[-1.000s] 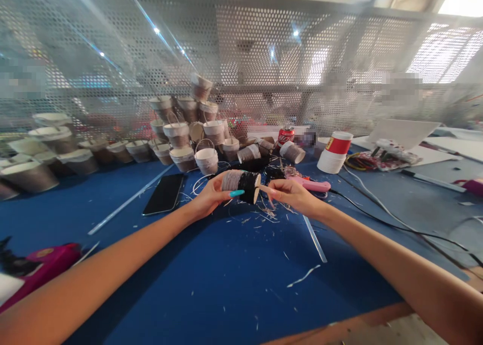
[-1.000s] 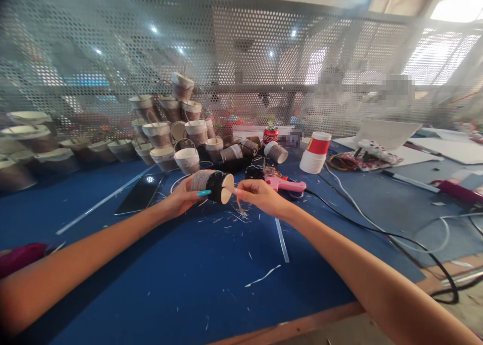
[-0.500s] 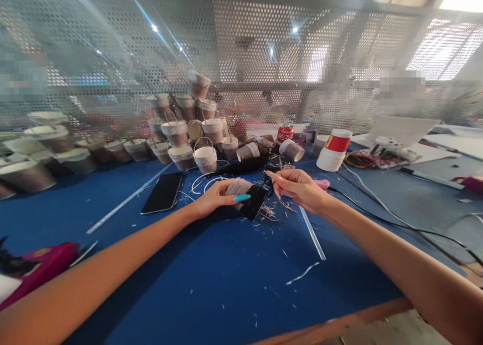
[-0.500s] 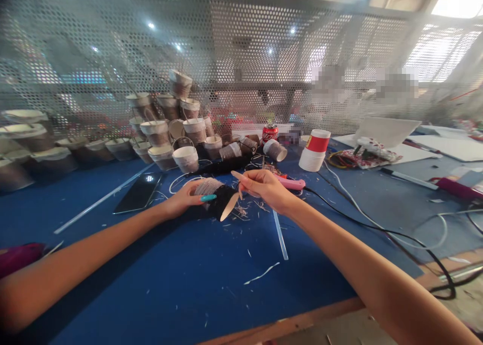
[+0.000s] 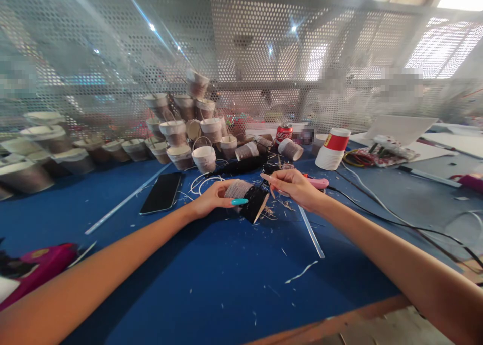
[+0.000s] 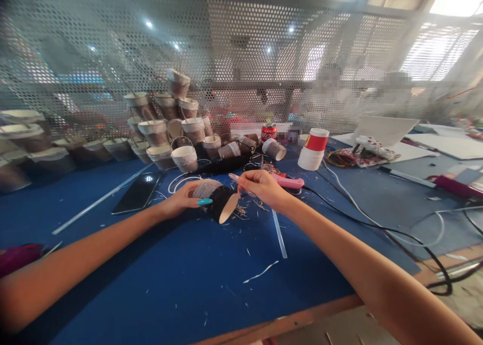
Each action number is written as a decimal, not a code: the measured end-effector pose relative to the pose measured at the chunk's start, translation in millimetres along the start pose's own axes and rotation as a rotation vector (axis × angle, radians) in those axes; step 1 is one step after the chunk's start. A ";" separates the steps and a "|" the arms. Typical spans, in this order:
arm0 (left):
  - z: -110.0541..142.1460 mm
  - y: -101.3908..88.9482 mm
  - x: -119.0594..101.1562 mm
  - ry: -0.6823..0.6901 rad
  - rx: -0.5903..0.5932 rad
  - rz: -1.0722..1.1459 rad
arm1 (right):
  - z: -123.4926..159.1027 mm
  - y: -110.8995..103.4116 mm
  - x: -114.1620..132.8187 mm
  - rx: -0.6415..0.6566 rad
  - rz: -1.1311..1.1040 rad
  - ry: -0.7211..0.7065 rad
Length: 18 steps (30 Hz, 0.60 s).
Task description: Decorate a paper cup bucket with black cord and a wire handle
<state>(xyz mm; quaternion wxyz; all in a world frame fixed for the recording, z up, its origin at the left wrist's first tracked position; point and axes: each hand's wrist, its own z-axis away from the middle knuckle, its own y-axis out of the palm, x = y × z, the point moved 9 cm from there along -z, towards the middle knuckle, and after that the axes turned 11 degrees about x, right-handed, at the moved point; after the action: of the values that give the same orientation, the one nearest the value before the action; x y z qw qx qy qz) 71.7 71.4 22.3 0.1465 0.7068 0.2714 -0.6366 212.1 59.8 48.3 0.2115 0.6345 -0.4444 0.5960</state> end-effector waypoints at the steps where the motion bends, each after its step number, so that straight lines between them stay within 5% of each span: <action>1: 0.1 -0.2 0.2 -0.003 -0.003 0.002 | 0.1 0.2 0.8 -0.001 0.012 0.000; 18: 0.5 5.3 -2.5 -0.039 0.029 0.032 | -0.5 5.4 8.3 0.032 0.104 -0.034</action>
<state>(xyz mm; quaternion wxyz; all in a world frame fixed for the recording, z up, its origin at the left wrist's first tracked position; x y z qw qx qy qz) 74.2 66.4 24.0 0.1516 0.7005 0.2480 -0.6518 206.6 54.9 54.8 0.1625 0.6239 -0.4708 0.6022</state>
